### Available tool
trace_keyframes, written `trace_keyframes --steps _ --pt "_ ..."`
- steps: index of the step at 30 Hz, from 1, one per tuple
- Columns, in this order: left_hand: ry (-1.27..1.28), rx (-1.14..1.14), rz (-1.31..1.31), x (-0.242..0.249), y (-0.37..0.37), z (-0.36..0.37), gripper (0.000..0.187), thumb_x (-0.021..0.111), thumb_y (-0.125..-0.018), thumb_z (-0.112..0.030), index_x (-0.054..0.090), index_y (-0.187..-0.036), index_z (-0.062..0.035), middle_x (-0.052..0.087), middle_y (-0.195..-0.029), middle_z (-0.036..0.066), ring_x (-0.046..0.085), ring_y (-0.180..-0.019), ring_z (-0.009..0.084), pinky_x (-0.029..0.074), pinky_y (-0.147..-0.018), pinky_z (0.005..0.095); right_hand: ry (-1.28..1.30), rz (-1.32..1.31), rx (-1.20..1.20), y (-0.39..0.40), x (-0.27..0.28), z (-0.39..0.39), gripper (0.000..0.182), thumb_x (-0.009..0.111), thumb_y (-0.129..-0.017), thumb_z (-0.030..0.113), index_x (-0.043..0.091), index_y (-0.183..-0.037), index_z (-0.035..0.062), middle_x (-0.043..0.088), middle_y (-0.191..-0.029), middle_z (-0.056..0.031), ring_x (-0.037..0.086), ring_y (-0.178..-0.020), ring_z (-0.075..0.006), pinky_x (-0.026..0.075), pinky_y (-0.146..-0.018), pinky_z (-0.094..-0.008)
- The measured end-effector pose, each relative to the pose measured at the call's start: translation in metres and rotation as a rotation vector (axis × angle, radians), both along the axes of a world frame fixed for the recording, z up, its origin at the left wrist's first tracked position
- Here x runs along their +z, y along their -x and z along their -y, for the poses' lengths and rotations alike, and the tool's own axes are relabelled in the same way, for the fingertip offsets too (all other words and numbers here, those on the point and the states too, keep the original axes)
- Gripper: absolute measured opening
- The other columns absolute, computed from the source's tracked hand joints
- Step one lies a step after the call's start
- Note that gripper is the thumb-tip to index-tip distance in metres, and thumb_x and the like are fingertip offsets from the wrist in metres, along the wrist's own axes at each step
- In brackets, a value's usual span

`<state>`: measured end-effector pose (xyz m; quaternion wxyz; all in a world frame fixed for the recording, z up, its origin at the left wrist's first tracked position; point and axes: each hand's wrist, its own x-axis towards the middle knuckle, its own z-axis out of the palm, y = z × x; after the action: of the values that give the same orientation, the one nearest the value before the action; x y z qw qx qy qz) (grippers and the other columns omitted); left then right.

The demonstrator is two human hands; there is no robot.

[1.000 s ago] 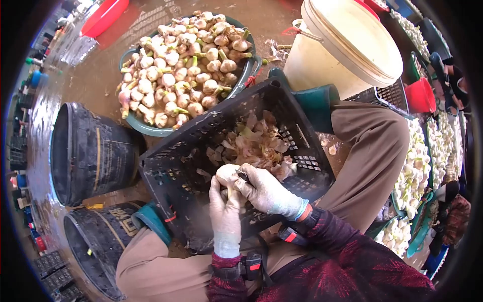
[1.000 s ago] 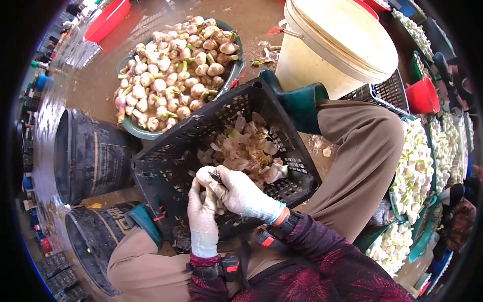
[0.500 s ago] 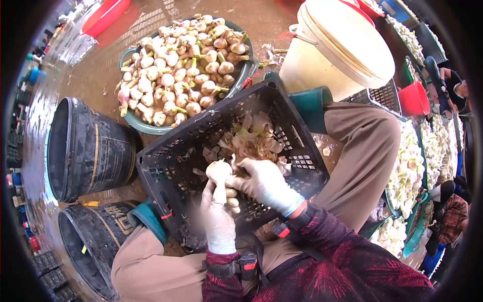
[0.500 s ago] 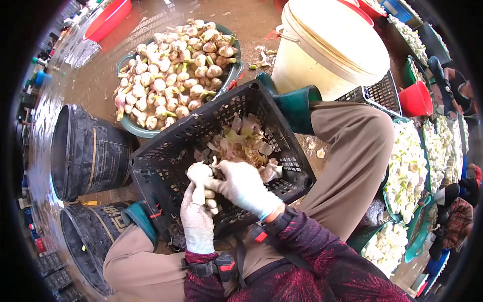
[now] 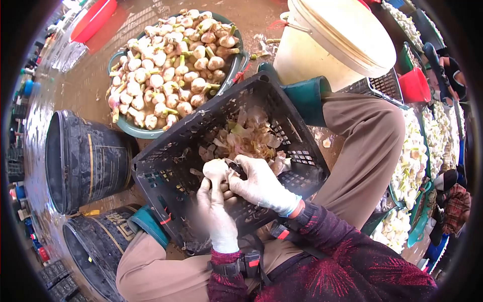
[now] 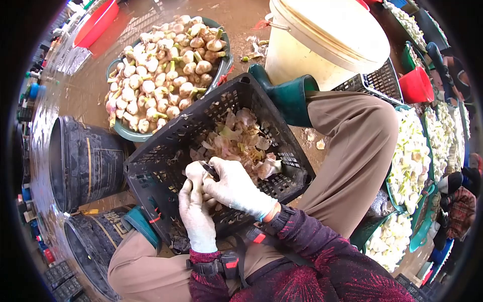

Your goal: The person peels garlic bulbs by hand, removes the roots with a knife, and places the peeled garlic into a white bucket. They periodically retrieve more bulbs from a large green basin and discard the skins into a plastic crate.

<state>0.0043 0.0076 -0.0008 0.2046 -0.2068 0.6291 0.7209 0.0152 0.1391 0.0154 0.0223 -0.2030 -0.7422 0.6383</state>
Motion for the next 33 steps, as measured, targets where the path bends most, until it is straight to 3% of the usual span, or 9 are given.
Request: trace_keyframes --steps 4,6,9,15,20,22,23,26,33 --pt "-0.035 0.055 0.087 0.009 0.008 0.008 0.036 0.058 -0.097 -0.018 0.052 -0.128 -0.0019 0.06 -0.091 0.004 0.057 -0.072 0.0084 0.05 -0.061 0.0214 0.067 0.136 -0.221 0.012 -0.005 -0.015 0.021 0.061 -0.087 0.019 0.06 -0.087 -0.0022 0.062 -0.071 -0.022 0.063 -0.06 -0.0266 0.049 -0.058 -0.0365" --pt "-0.018 0.062 0.075 0.007 0.008 0.005 0.039 0.059 -0.096 -0.019 0.05 -0.129 -0.0007 0.06 -0.095 0.005 0.057 -0.071 0.0083 0.05 -0.06 0.0213 -0.222 -0.087 -0.056 0.005 -0.029 -0.006 0.022 0.062 -0.09 0.021 0.06 -0.094 -0.0005 0.064 -0.072 -0.0187 0.067 -0.064 -0.0286 0.05 -0.057 -0.0375" --pt "-0.111 -0.004 -0.027 0.004 0.002 -0.002 0.042 0.054 -0.098 -0.015 0.044 -0.135 0.0015 0.061 -0.111 0.007 0.06 -0.093 0.0102 0.051 -0.078 0.0238 -0.386 0.041 0.076 -0.002 -0.015 0.012 0.028 0.068 -0.083 0.023 0.059 -0.096 0.0004 0.065 -0.079 -0.019 0.066 -0.072 -0.0347 0.051 -0.063 -0.041" --pt "-0.101 -0.057 -0.055 0.003 -0.008 0.0 0.04 0.054 -0.096 -0.012 0.047 -0.133 0.0005 0.061 -0.106 0.006 0.059 -0.084 0.0121 0.05 -0.068 0.025 -0.312 0.126 -0.067 0.005 -0.017 0.011 0.022 0.069 -0.078 0.016 0.06 -0.088 -0.001 0.062 -0.077 -0.022 0.063 -0.072 -0.0395 0.05 -0.065 -0.0427" --pt "-0.315 -0.064 0.171 0.007 -0.006 0.005 0.037 0.056 -0.096 -0.015 0.049 -0.129 0.0014 0.062 -0.094 0.006 0.056 -0.073 0.011 0.046 -0.061 0.0234 0.149 0.143 -0.242 0.007 -0.036 -0.016 0.027 0.064 -0.085 0.023 0.059 -0.087 -0.0035 0.062 -0.073 -0.0227 0.064 -0.066 -0.0323 0.047 -0.06 -0.0401" --pt "-0.366 -0.061 0.153 0.002 -0.005 0.008 0.038 0.056 -0.097 -0.017 0.049 -0.129 0.0014 0.061 -0.098 0.007 0.058 -0.077 0.0116 0.048 -0.063 0.0248 -0.064 0.089 -0.114 0.009 -0.03 -0.012 0.028 0.065 -0.086 0.024 0.061 -0.09 -0.0032 0.063 -0.074 -0.0218 0.066 -0.066 -0.0307 0.049 -0.061 -0.0391" --pt "-0.355 -0.042 0.136 -0.001 -0.003 0.006 0.038 0.056 -0.097 -0.017 0.049 -0.129 0.0008 0.061 -0.101 0.007 0.059 -0.08 0.0123 0.049 -0.066 0.026 -0.097 0.068 -0.032 0.002 -0.021 -0.006 0.028 0.068 -0.086 0.024 0.062 -0.097 -0.0014 0.066 -0.075 -0.0128 0.065 -0.068 -0.0166 0.051 -0.064 -0.0316" --pt "-0.282 -0.023 0.095 0.0 -0.005 -0.003 0.036 0.056 -0.097 -0.018 0.05 -0.128 -0.0007 0.06 -0.108 0.006 0.06 -0.085 0.0138 0.051 -0.07 0.0282 -0.478 0.018 -0.008 -0.003 -0.023 0.016 0.028 0.071 -0.082 0.021 0.064 -0.099 -0.0004 0.065 -0.078 -0.0187 0.068 -0.072 -0.0318 0.053 -0.067 -0.0369" --pt "-0.229 -0.131 0.064 0.009 -0.007 0.005 0.04 0.058 -0.095 -0.021 0.052 -0.13 -0.002 0.059 -0.093 0.003 0.058 -0.073 0.0111 0.049 -0.062 0.025 -0.311 0.022 -0.02 -0.002 -0.012 -0.002 0.021 0.066 -0.081 0.015 0.055 -0.087 -0.0018 0.06 -0.073 -0.0218 0.064 -0.068 -0.0351 0.049 -0.063 -0.0408"
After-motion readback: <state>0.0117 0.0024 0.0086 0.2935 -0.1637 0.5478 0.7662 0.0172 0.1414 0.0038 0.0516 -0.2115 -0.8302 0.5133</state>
